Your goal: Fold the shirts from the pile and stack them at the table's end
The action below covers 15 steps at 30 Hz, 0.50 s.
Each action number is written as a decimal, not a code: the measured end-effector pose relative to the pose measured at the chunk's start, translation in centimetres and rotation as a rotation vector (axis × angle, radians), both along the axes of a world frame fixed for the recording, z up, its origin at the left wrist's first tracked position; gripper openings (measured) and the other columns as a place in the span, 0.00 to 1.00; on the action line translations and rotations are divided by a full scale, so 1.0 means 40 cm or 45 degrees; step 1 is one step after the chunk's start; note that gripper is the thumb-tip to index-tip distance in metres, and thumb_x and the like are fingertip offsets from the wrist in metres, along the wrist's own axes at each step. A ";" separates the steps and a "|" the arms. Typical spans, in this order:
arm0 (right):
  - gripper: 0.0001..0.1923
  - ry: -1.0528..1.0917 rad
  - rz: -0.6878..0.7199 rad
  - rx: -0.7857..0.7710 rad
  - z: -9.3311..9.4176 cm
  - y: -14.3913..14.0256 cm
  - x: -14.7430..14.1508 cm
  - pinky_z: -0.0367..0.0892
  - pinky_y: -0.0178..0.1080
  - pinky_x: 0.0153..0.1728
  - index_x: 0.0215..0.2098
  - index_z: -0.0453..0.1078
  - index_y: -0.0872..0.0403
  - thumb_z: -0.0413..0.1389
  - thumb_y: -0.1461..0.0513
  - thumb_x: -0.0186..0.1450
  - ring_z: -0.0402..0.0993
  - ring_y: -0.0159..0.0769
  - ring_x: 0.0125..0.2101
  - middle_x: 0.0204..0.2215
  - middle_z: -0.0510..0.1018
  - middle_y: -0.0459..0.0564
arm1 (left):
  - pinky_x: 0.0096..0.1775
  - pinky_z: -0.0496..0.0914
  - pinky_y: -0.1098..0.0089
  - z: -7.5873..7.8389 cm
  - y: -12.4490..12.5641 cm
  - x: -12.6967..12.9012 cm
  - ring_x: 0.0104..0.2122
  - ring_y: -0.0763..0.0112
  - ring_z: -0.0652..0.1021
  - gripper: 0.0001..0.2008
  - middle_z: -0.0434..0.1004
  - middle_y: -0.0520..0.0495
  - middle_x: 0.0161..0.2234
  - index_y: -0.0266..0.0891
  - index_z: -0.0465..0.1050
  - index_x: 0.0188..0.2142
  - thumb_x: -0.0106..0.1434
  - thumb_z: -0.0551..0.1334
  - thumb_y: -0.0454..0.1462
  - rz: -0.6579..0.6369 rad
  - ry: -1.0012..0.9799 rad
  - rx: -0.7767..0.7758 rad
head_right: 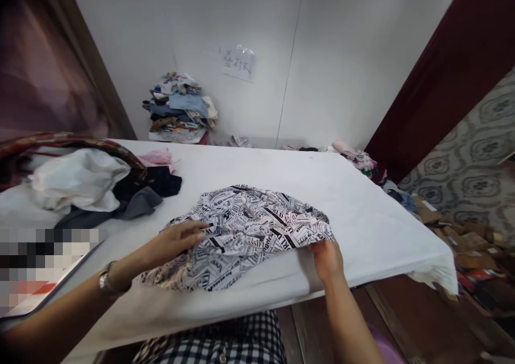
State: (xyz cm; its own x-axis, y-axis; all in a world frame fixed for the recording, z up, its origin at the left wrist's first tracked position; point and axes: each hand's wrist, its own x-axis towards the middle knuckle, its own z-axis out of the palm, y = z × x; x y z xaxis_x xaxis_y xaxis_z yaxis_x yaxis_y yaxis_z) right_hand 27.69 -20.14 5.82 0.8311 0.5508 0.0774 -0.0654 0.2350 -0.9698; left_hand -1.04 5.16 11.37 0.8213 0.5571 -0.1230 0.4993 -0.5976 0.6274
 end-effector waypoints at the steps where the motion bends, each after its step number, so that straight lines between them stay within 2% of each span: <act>1: 0.21 0.062 0.006 0.055 -0.002 0.002 0.005 0.73 0.49 0.44 0.49 0.73 0.46 0.51 0.49 0.62 0.77 0.43 0.44 0.46 0.80 0.49 | 0.37 0.68 0.67 -0.002 0.019 0.002 0.37 0.62 0.76 0.27 0.77 0.44 0.42 0.41 0.70 0.51 0.61 0.52 0.55 0.099 -0.025 0.130; 3: 0.21 0.164 -0.020 0.139 -0.012 0.000 0.019 0.70 0.51 0.49 0.49 0.73 0.44 0.49 0.48 0.62 0.75 0.43 0.46 0.46 0.79 0.47 | 0.41 0.68 0.63 -0.011 0.056 0.005 0.44 0.57 0.76 0.29 0.73 0.40 0.51 0.40 0.68 0.54 0.62 0.50 0.55 0.290 -0.005 0.436; 5: 0.21 0.190 -0.051 0.155 -0.023 -0.003 0.031 0.68 0.54 0.51 0.48 0.73 0.44 0.47 0.48 0.63 0.75 0.44 0.48 0.45 0.80 0.47 | 0.44 0.68 0.60 -0.032 0.083 0.006 0.48 0.52 0.75 0.30 0.69 0.37 0.56 0.39 0.67 0.55 0.62 0.49 0.55 0.373 0.119 0.542; 8: 0.22 0.180 -0.030 0.117 -0.033 0.003 0.039 0.69 0.55 0.50 0.46 0.74 0.47 0.47 0.49 0.63 0.75 0.46 0.48 0.43 0.80 0.50 | 0.43 0.68 0.58 -0.075 0.096 0.010 0.46 0.50 0.76 0.31 0.74 0.35 0.51 0.37 0.68 0.52 0.60 0.50 0.56 0.341 0.309 0.389; 11: 0.22 0.071 -0.041 0.131 -0.027 0.018 0.039 0.69 0.53 0.50 0.47 0.74 0.51 0.48 0.51 0.62 0.75 0.46 0.47 0.42 0.81 0.52 | 0.40 0.69 0.60 -0.098 0.099 0.013 0.42 0.52 0.78 0.24 0.79 0.37 0.43 0.38 0.72 0.46 0.60 0.52 0.52 0.264 0.346 0.287; 13: 0.23 -0.041 -0.102 0.159 -0.013 0.022 0.045 0.69 0.52 0.50 0.48 0.73 0.53 0.48 0.53 0.61 0.75 0.46 0.48 0.42 0.80 0.53 | 0.39 0.69 0.63 -0.082 0.119 0.009 0.39 0.56 0.78 0.20 0.79 0.40 0.39 0.38 0.73 0.42 0.60 0.53 0.49 0.248 0.271 0.218; 15: 0.24 -0.212 -0.146 0.104 0.006 0.018 0.057 0.69 0.53 0.50 0.48 0.73 0.55 0.48 0.54 0.60 0.75 0.48 0.48 0.42 0.80 0.55 | 0.39 0.69 0.65 -0.035 0.163 0.000 0.39 0.59 0.78 0.20 0.79 0.42 0.38 0.38 0.73 0.42 0.61 0.53 0.48 0.359 0.116 0.230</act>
State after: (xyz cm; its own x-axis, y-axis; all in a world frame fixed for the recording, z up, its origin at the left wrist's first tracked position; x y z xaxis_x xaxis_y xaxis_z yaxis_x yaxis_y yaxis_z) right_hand 29.96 -19.42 6.07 0.8599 0.4395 0.2595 0.1260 0.3099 -0.9424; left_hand -1.03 11.66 9.96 0.6222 0.7800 -0.0674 0.7095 -0.5254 0.4696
